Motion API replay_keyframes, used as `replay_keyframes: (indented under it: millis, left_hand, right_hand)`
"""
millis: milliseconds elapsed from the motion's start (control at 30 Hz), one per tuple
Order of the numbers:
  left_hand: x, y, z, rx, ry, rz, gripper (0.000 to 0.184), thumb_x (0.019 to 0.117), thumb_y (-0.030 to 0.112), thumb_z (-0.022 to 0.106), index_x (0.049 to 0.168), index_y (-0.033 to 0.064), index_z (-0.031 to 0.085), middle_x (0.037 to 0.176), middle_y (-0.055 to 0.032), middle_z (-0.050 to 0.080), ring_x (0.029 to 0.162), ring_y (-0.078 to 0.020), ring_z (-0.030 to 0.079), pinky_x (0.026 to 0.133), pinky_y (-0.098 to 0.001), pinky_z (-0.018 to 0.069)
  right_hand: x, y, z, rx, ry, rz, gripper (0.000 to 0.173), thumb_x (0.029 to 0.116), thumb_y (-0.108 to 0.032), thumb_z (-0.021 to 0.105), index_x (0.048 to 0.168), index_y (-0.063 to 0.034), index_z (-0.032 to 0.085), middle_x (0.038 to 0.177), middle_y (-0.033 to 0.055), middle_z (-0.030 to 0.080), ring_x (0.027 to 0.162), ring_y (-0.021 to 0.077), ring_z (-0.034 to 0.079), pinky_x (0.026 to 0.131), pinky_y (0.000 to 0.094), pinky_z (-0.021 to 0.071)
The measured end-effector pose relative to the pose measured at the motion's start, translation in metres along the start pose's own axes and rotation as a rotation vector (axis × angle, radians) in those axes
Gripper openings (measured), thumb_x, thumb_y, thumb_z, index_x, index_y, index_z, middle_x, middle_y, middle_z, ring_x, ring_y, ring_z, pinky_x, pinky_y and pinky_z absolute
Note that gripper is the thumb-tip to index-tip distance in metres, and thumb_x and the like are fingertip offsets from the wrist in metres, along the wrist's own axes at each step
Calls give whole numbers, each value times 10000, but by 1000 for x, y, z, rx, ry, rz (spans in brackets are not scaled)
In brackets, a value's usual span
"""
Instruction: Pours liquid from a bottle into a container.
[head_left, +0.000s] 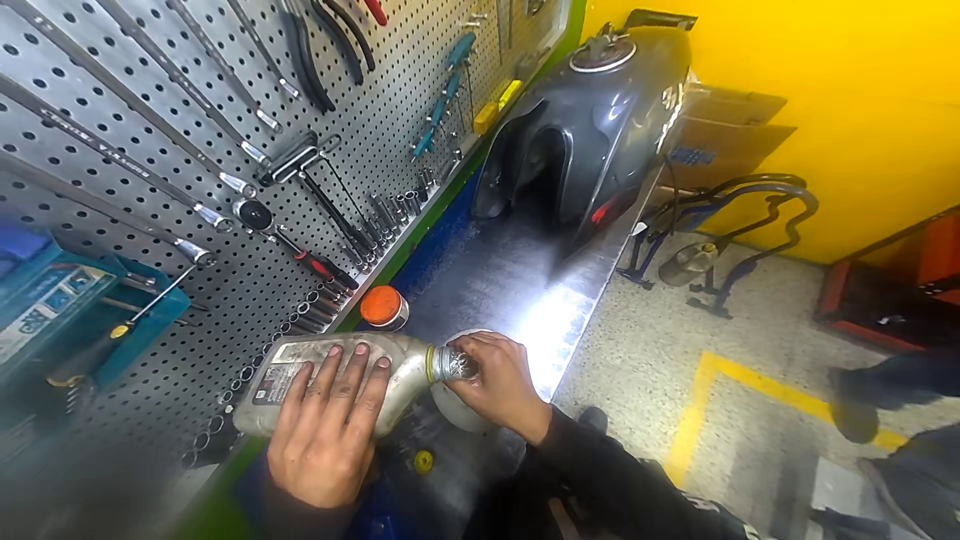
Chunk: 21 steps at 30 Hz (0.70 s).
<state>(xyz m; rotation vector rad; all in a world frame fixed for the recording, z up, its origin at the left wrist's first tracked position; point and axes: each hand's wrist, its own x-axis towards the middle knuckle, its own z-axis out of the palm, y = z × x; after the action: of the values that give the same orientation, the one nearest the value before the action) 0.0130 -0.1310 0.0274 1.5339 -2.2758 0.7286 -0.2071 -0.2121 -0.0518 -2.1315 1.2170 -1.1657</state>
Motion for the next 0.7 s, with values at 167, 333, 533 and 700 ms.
replay_keyframes:
  millis: [167,333,533,700]
  left_hand:
    - [2,-3,-2,6,10,8,460,898,69,558,1340,128,671,1376,-143,661,1322,-382,588,1099,-571,452]
    - [3,-5,-5,10,9,8,459,893,68,560,1335,118,674,1373,-149,662,1317,-391,591,1095,-575,455]
    - [4,-7,-8,21,7,9,432,916,82,558,1332,107,673,1377,-158,657,1316,-390,591,1097,-572,454]
    - [5,-8,-11,28,6,15,440,917,86,554,1342,110,663,1383,-159,652,1318,-393,588,1102,-581,446]
  right_hand:
    - [0,0,0,6,-5,9,214,775,-362,755,870,-170,754,782,-43,716,776,111,696,686,374,554]
    - [0,1,1,8,1,7,208,776,-361,750,863,-173,751,762,-47,705,758,104,687,668,364,543]
    - [0,1,1,8,6,2,201,800,-367,736,855,-174,746,759,-44,701,753,107,688,667,368,549]
    - [0,1,1,7,1,5,212,779,-366,758,867,-173,750,765,-43,706,757,111,690,671,371,551]
